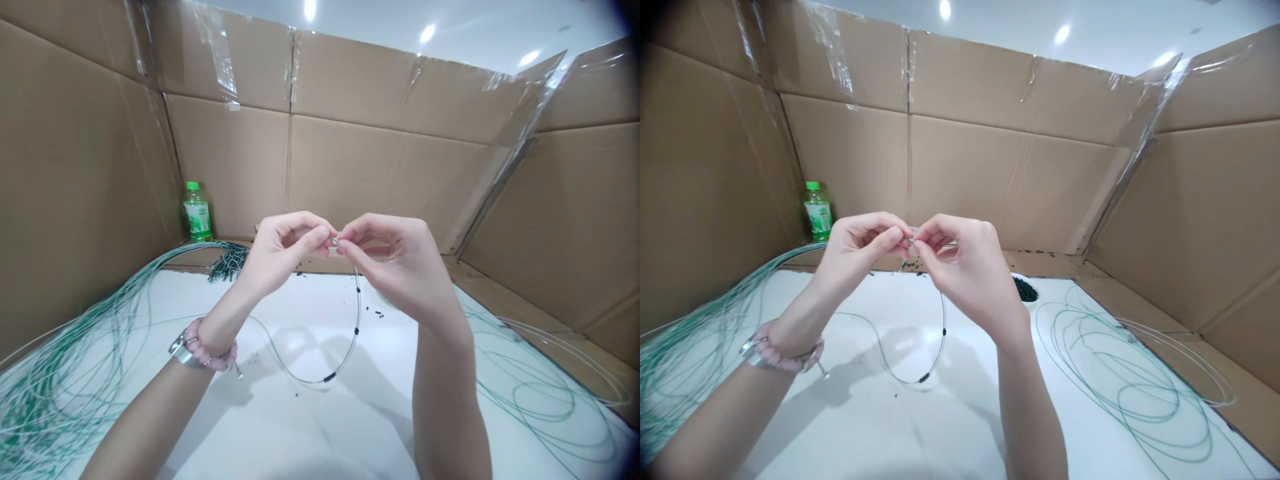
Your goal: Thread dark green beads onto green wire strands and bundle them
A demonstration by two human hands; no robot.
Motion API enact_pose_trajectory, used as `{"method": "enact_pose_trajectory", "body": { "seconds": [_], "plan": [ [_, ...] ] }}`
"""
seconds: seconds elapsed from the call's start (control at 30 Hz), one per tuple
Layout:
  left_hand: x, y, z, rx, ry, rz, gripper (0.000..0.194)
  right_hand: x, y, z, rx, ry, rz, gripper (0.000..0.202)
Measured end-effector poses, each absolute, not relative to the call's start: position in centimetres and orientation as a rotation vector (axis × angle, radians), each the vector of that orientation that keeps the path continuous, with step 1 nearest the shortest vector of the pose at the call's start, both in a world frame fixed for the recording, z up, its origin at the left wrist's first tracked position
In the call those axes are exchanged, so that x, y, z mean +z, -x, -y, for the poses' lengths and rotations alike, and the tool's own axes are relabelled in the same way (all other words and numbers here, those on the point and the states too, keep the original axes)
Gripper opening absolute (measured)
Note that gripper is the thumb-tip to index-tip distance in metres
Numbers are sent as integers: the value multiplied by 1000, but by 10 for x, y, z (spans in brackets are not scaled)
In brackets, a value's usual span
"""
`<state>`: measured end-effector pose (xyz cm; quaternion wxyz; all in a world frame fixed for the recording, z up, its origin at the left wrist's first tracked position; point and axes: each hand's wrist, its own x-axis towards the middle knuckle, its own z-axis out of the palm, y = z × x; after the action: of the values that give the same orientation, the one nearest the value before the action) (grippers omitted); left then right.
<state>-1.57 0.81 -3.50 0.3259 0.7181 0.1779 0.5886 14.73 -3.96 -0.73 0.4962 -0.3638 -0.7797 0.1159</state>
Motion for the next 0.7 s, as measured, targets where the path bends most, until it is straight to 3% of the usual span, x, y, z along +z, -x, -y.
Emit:
{"method": "enact_pose_trajectory", "body": {
  "seconds": [0.17, 0.53, 0.7],
  "plan": [
    [-39, 17, -18, 1364, -1707, -296, 14, -7, -146, 40, 273, 872, 1909, 12],
    [-42, 10, -21, 1341, -1617, -304, 23, -7, -145, 39, 271, 873, 1929, 13],
    [-77, -15, -47, 1355, -1677, -483, 33, -6, -148, 36, 224, 827, 1860, 9]
  ]
}}
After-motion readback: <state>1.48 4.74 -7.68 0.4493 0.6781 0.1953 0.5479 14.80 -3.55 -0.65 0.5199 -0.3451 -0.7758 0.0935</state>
